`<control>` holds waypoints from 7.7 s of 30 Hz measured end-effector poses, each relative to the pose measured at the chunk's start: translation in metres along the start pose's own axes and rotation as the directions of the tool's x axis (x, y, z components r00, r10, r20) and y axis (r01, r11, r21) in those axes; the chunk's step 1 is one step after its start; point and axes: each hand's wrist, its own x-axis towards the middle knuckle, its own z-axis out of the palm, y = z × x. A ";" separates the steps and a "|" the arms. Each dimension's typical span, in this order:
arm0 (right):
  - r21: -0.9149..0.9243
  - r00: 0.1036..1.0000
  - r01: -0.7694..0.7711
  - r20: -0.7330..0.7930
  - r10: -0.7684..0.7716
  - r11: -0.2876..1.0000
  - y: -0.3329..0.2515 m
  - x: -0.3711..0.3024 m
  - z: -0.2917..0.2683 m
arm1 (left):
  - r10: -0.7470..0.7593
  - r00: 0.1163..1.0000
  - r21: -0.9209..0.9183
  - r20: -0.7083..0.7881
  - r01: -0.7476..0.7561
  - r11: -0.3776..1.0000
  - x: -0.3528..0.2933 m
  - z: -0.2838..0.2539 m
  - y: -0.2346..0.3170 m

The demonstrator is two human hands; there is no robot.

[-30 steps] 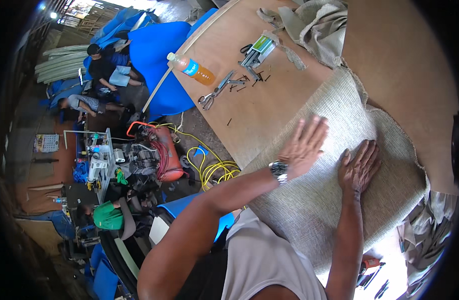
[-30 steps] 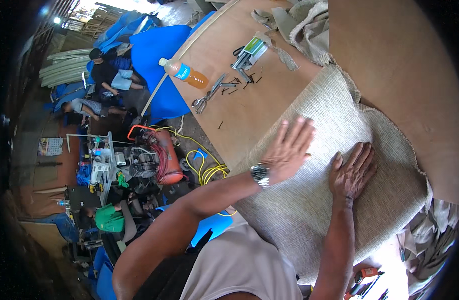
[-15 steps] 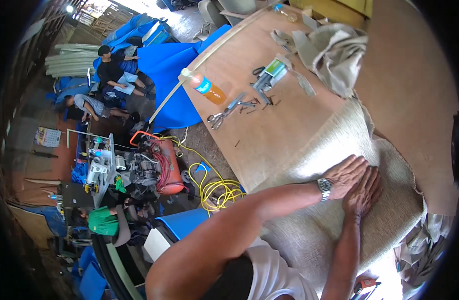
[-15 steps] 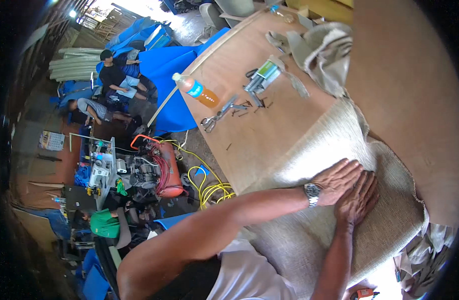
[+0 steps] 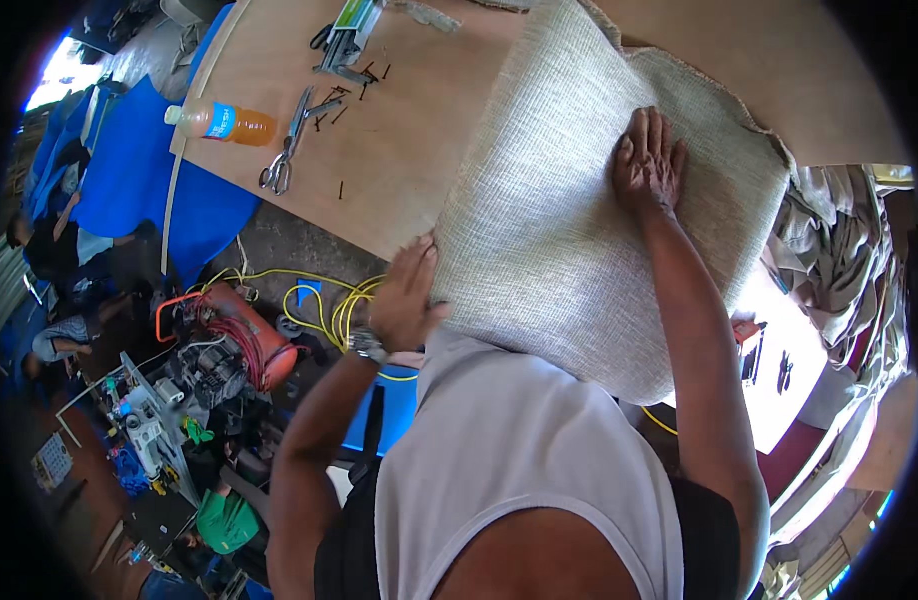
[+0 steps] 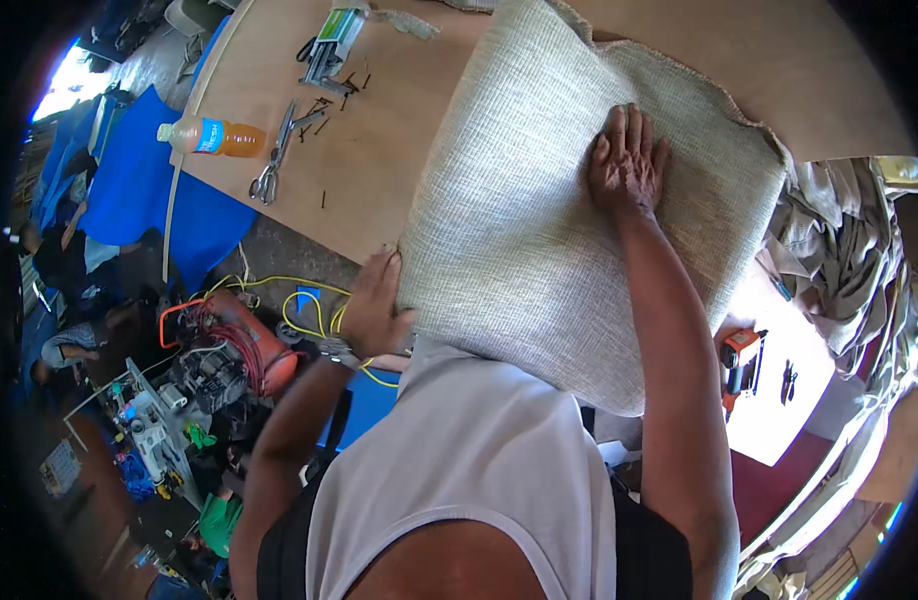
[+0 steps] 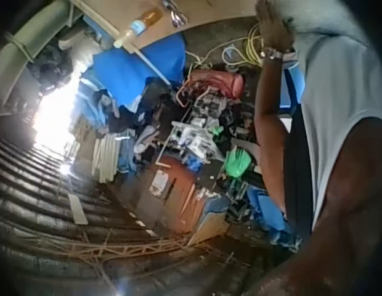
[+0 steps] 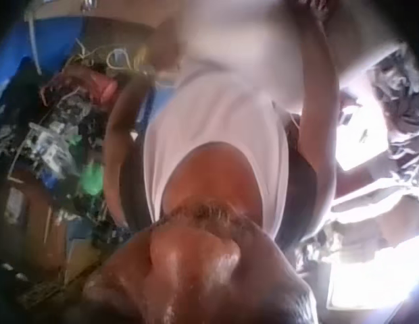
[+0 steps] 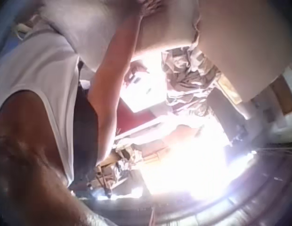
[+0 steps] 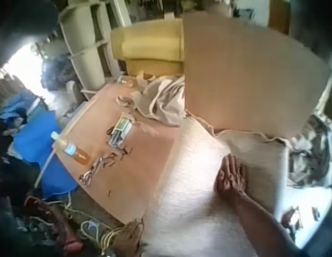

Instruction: The person wraps a piece of beige fabric over a cushion, smooths it, and trims the excess with scissors. They then use a pneumatic staple gun to secure the fabric to the wooden base of the cushion, repeating the process around the edges.

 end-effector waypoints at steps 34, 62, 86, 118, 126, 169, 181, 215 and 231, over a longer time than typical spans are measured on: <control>0.494 0.990 -0.023 -0.111 0.089 0.869 0.011 -0.004 -0.017 | 0.152 0.903 0.483 0.402 -0.350 0.803 0.245 0.127 0.103; 0.331 0.999 0.025 -0.039 -0.013 0.943 -0.014 -0.189 -0.055 | 0.289 0.927 0.474 0.240 -0.372 0.798 0.237 0.135 0.094; 0.208 1.000 -0.002 -0.015 0.006 0.978 0.023 0.018 -0.007 | 0.190 0.907 0.403 0.377 -0.345 0.848 0.243 0.114 0.116; 0.486 0.989 0.059 -0.148 0.016 0.872 0.030 0.026 0.010 | 0.597 0.797 0.351 0.089 -0.586 0.730 0.378 0.120 0.093; 0.387 0.999 -0.028 -0.025 0.041 0.922 0.035 0.032 0.002 | 0.306 0.933 0.279 0.189 -0.350 0.894 0.437 0.100 0.105; 0.590 0.692 -0.616 0.091 0.716 0.521 0.215 -0.216 -0.035 | 0.212 0.973 0.423 -0.093 -0.154 0.893 0.448 0.173 0.092; 0.319 0.398 -0.910 0.499 0.770 0.263 0.196 -0.213 0.016 | 0.224 0.966 0.333 -0.132 -0.170 0.927 0.437 0.168 0.091; 0.667 0.666 -0.731 0.743 -0.059 0.143 0.061 -0.004 -0.118 | 0.233 0.946 0.018 -0.227 -0.235 0.972 0.435 0.174 0.071; 0.699 0.708 -0.706 0.696 0.119 0.112 0.051 -0.002 -0.092 | 0.303 0.905 0.060 -0.297 -0.299 0.952 0.441 0.194 0.061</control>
